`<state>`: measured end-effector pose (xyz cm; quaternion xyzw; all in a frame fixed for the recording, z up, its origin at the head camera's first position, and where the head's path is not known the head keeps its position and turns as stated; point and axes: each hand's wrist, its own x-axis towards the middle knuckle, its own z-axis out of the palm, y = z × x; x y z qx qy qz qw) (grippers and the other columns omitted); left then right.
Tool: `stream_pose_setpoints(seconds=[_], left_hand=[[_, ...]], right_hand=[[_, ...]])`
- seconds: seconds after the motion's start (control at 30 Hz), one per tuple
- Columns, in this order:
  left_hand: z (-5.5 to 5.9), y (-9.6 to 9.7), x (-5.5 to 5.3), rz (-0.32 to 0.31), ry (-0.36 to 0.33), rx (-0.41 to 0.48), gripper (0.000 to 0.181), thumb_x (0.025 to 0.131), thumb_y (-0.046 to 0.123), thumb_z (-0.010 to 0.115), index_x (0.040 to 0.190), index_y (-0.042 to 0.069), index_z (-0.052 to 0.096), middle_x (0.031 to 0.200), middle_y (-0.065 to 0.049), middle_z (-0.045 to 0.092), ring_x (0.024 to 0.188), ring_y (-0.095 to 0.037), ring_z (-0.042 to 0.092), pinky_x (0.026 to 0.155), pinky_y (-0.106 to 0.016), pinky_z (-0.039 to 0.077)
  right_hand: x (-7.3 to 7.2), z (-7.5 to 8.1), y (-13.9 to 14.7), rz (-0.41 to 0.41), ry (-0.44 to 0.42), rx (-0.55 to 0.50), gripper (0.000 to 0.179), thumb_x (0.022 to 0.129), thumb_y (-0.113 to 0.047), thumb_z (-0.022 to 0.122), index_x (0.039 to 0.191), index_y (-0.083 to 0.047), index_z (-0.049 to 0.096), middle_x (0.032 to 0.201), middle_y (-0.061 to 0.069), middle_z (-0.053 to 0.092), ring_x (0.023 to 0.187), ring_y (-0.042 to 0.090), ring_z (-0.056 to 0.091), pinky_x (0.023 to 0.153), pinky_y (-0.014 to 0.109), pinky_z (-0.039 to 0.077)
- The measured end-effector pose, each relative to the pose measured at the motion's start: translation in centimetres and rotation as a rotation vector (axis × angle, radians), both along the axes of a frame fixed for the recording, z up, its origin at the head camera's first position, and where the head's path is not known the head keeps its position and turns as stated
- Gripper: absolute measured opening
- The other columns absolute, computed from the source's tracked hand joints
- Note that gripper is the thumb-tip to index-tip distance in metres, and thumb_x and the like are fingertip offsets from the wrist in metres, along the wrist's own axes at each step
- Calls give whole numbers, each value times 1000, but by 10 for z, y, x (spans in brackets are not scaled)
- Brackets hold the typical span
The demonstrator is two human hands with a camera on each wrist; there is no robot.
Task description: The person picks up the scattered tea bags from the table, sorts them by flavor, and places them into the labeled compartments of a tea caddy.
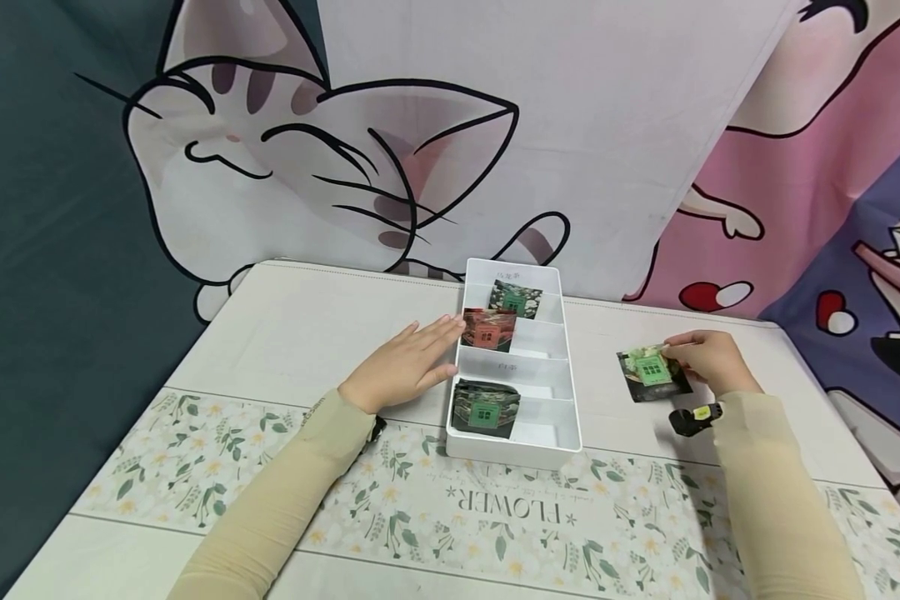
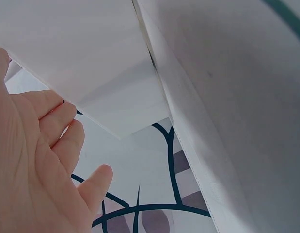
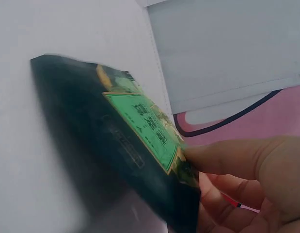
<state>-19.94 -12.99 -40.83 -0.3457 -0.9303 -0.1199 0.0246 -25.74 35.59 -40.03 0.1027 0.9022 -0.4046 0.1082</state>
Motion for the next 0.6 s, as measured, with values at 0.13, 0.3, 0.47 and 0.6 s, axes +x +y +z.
stream_pose_setpoints(seconds=[0.13, 0.3, 0.47, 0.6], left_hand=[[0, 0, 0, -2, 2, 2, 69, 108, 50, 35, 163, 12, 17, 168, -8, 18, 155, -24, 16, 126, -47, 11], [0, 0, -1, -1, 3, 2, 69, 108, 52, 34, 163, 12, 18, 168, -8, 18, 155, -21, 14, 126, -47, 11], [0, 0, -1, -4, 8, 5, 70, 108, 52, 33, 163, 11, 18, 168, -9, 19, 155, -25, 17, 126, -47, 11], [0, 0, 0, -4, 4, 8, 70, 108, 52, 33, 163, 11, 17, 168, -8, 17, 155, -25, 18, 126, -47, 11]], right_hand=[[2, 3, -1, -4, -11, -36, 39, 97, -25, 69, 122, 5, 66, 84, -9, 64, 77, 9, 56, 65, 26, 56], [3, 7, -5, -4, -3, -67, 37, 98, -26, 67, 121, 2, 65, 86, -10, 63, 78, 8, 56, 67, 25, 56], [5, 12, -11, -19, 3, -109, 38, 100, -26, 64, 125, 2, 59, 93, -10, 61, 81, 5, 57, 70, 21, 56], [6, 16, -16, -31, 24, -122, 39, 101, -26, 62, 126, 3, 56, 109, 1, 58, 82, 4, 60, 72, 19, 58]])
